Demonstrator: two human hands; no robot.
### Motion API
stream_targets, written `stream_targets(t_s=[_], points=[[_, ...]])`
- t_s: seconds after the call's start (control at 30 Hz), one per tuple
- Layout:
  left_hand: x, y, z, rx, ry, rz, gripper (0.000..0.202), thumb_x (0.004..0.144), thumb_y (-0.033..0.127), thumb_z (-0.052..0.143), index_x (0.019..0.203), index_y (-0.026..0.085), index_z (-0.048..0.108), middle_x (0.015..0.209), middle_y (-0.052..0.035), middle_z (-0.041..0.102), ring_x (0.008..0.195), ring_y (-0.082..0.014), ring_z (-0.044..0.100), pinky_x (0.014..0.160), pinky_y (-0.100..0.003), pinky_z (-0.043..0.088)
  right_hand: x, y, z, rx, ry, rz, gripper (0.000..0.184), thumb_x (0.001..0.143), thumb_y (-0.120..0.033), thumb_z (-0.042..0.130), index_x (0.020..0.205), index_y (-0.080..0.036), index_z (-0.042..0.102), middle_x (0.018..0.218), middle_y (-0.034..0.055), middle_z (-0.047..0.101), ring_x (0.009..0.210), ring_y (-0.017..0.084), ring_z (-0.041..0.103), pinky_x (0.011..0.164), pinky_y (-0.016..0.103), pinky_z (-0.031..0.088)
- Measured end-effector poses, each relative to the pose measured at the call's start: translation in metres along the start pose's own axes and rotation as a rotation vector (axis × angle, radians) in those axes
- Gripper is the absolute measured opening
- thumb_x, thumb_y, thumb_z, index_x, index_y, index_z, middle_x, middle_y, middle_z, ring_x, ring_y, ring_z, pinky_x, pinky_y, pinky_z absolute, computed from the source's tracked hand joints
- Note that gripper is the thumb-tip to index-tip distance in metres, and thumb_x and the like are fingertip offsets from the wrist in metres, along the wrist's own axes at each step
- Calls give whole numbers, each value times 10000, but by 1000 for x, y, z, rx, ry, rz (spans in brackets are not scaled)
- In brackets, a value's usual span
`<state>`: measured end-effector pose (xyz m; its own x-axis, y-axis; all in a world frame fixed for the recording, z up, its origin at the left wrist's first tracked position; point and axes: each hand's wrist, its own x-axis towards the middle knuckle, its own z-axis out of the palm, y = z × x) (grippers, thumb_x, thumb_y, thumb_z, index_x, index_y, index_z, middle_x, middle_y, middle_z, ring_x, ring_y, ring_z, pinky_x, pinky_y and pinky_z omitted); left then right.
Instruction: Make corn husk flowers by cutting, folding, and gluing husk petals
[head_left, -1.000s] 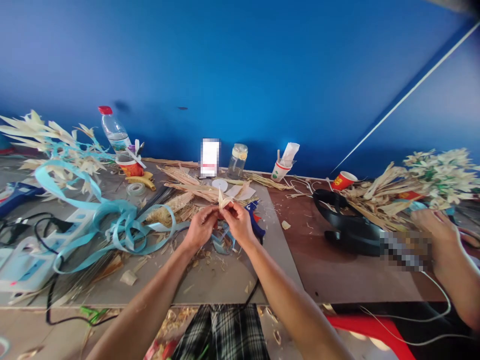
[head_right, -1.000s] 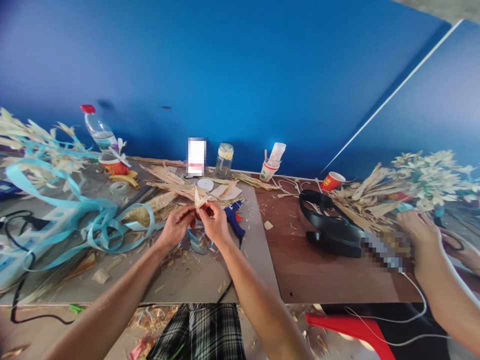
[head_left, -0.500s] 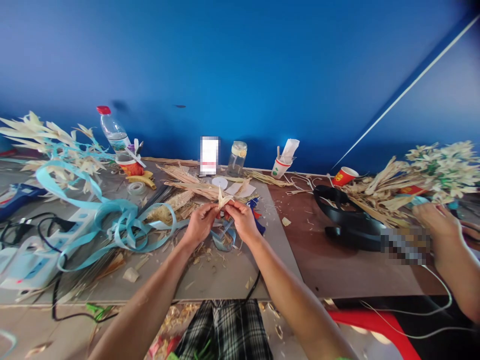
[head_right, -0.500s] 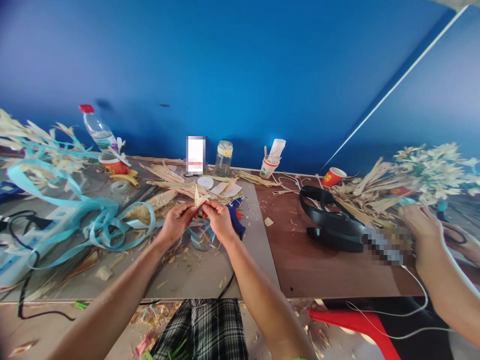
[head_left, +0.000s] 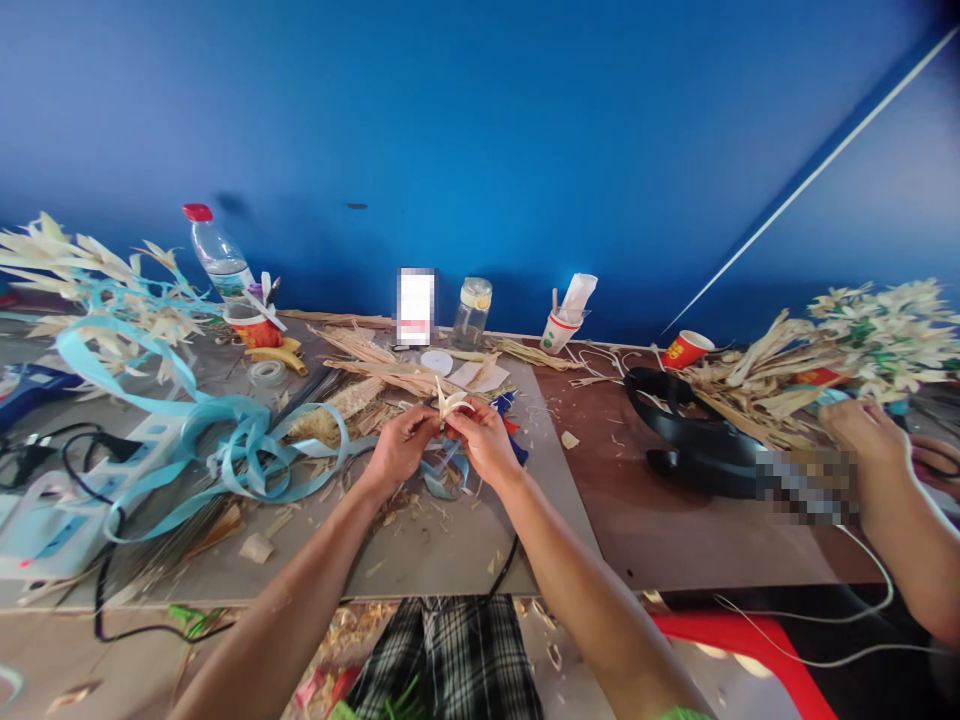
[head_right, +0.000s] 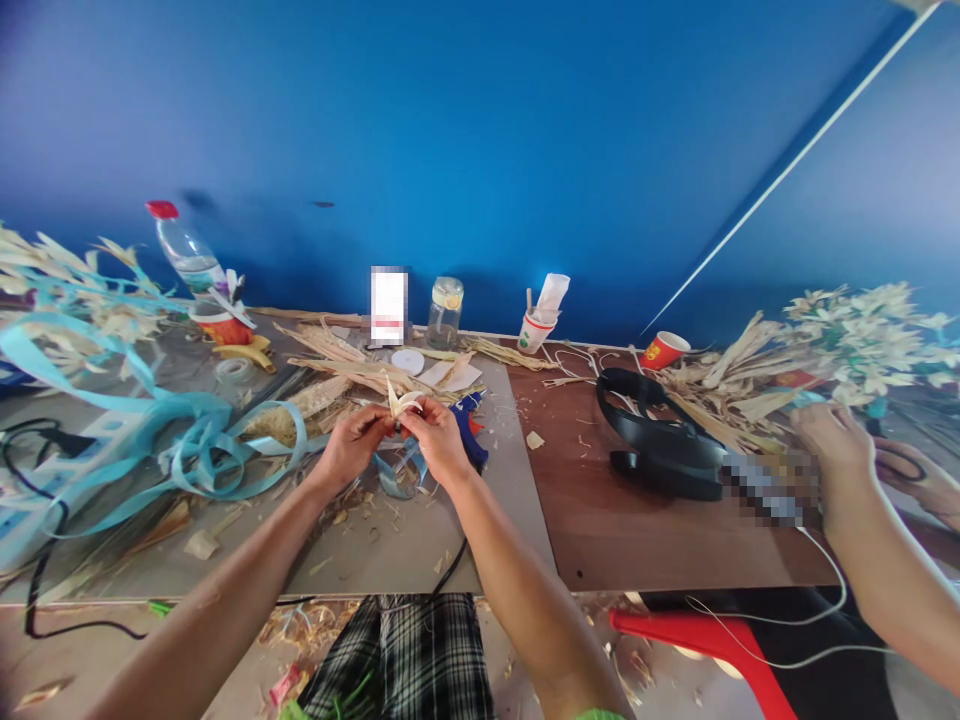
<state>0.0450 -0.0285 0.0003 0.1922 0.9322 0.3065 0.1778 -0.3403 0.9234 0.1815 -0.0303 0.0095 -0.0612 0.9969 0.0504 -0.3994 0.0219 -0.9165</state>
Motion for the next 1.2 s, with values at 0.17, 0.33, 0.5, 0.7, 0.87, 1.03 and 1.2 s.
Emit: stream_targets(t_s=[0.17, 0.33, 0.5, 0.7, 0.87, 1.03, 1.2], points=[[-1, 2, -2, 77, 3, 19, 224, 831, 329, 515, 729, 160, 621, 681, -6, 603, 658, -124, 527, 634, -219, 398, -1, 3, -1, -3, -13, -27, 158, 615, -278, 714, 647, -196, 584, 595, -47, 522, 518, 92, 450, 542, 240, 347], [-1, 3, -2, 29, 9, -6, 204, 811, 318, 535, 712, 160, 615, 659, -1, 603, 641, -120, 528, 621, -219, 403, -1, 3, -2, -20, -42, -18, 189, 619, -319, 728, 670, -203, 588, 600, -44, 529, 527, 100, 453, 558, 255, 364], [2, 2, 0, -152, -10, -99, 221, 773, 357, 585, 698, 150, 600, 644, -12, 618, 605, -121, 541, 588, -232, 423, 1, 0, -2, 73, -82, 36, 226, 569, -327, 760, 672, -205, 600, 600, -45, 557, 521, 106, 468, 568, 269, 391], [4, -3, 4, -320, 5, -197, 281, 716, 372, 645, 869, 166, 530, 586, 15, 610, 563, -135, 579, 574, -248, 447, 3, 1, -1, 78, -106, 90, 254, 576, -355, 752, 631, -209, 552, 534, -55, 524, 505, 111, 463, 587, 286, 420], [-1, 0, 6, -32, 127, -33, 142, 790, 298, 567, 867, 185, 527, 700, 1, 631, 655, -135, 595, 655, -253, 452, 4, 4, 0, 120, -52, 86, 271, 544, -312, 760, 621, -198, 526, 568, -56, 532, 511, 93, 449, 567, 255, 393], [-3, 7, 4, 294, 168, 149, 84, 820, 220, 520, 778, 191, 587, 794, -32, 635, 788, -158, 582, 738, -260, 434, 4, 7, 0, 83, -20, 76, 271, 556, -326, 764, 649, -193, 548, 595, -56, 535, 514, 82, 440, 541, 231, 362], [-4, 7, 7, 223, 235, 61, 81, 812, 263, 547, 809, 186, 568, 746, -13, 618, 689, -139, 573, 642, -234, 431, 2, 7, 4, 72, -23, 46, 262, 592, -358, 749, 664, -186, 565, 609, -50, 525, 530, 78, 437, 534, 222, 362]])
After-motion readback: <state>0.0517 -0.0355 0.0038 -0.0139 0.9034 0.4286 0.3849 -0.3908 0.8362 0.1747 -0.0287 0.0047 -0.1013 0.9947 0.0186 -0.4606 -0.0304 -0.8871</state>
